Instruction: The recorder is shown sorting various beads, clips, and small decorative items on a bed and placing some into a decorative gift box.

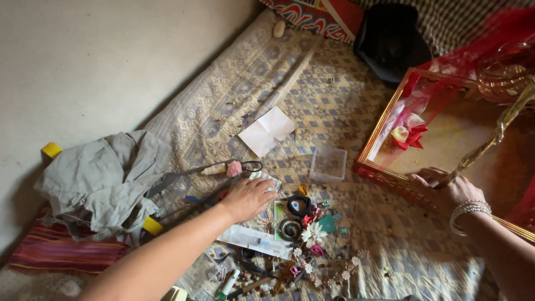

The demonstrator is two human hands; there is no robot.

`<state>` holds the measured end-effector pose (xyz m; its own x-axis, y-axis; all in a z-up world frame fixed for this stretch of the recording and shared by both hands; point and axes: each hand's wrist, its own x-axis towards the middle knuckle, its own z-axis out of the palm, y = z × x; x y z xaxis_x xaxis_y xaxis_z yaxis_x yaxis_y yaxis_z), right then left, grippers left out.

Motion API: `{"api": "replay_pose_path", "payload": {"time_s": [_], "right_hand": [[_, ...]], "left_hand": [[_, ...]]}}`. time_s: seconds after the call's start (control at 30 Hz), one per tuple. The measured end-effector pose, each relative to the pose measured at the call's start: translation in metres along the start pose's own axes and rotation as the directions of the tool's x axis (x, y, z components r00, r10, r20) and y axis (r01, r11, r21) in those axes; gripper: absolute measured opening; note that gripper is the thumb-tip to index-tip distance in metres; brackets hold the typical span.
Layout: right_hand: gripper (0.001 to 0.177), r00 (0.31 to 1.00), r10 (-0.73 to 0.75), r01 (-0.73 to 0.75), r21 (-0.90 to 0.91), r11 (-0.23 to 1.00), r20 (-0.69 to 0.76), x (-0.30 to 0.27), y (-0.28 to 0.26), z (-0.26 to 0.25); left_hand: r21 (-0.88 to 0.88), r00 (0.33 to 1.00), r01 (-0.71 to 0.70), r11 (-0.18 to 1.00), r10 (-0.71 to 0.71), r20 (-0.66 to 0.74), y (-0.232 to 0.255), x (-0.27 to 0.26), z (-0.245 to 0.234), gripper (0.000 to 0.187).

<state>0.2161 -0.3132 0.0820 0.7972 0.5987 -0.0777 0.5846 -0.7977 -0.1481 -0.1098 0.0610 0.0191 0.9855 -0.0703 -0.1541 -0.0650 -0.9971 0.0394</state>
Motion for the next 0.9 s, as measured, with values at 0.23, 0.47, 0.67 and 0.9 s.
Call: {"api": "replay_pose_path", "payload": {"time_s": [0.23, 0.47, 0.67, 0.9], "right_hand": [[0.051, 1.0, 0.0, -0.001, 0.037, 0.999, 0.017, 0.001, -0.006, 0.008], [0.048, 1.0, 0.015, -0.016, 0.063, 0.998, 0.021, 0.002, -0.01, -0.004], [0.048, 0.997, 0.068, -0.069, 0.039, 0.997, 0.037, -0.003, -0.021, -0.011], [0.048, 0.998, 0.062, -0.063, 0.036, 0.997, 0.022, -0.002, -0.022, -0.013]], "left_hand": [[0.021, 0.99, 0.14, 0.99, -0.141, 0.004, -0.027, -0.007, -0.002, 0.058], [-0.017, 0.982, 0.182, 0.983, -0.183, -0.057, -0.048, 0.002, -0.01, 0.047], [-0.219, 0.953, 0.281, 0.935, -0.299, -0.054, -0.064, 0.026, -0.007, 0.033], [-0.007, 0.864, 0.477, 0.879, -0.467, 0.187, -0.028, 0.043, -0.067, 0.053]]}}
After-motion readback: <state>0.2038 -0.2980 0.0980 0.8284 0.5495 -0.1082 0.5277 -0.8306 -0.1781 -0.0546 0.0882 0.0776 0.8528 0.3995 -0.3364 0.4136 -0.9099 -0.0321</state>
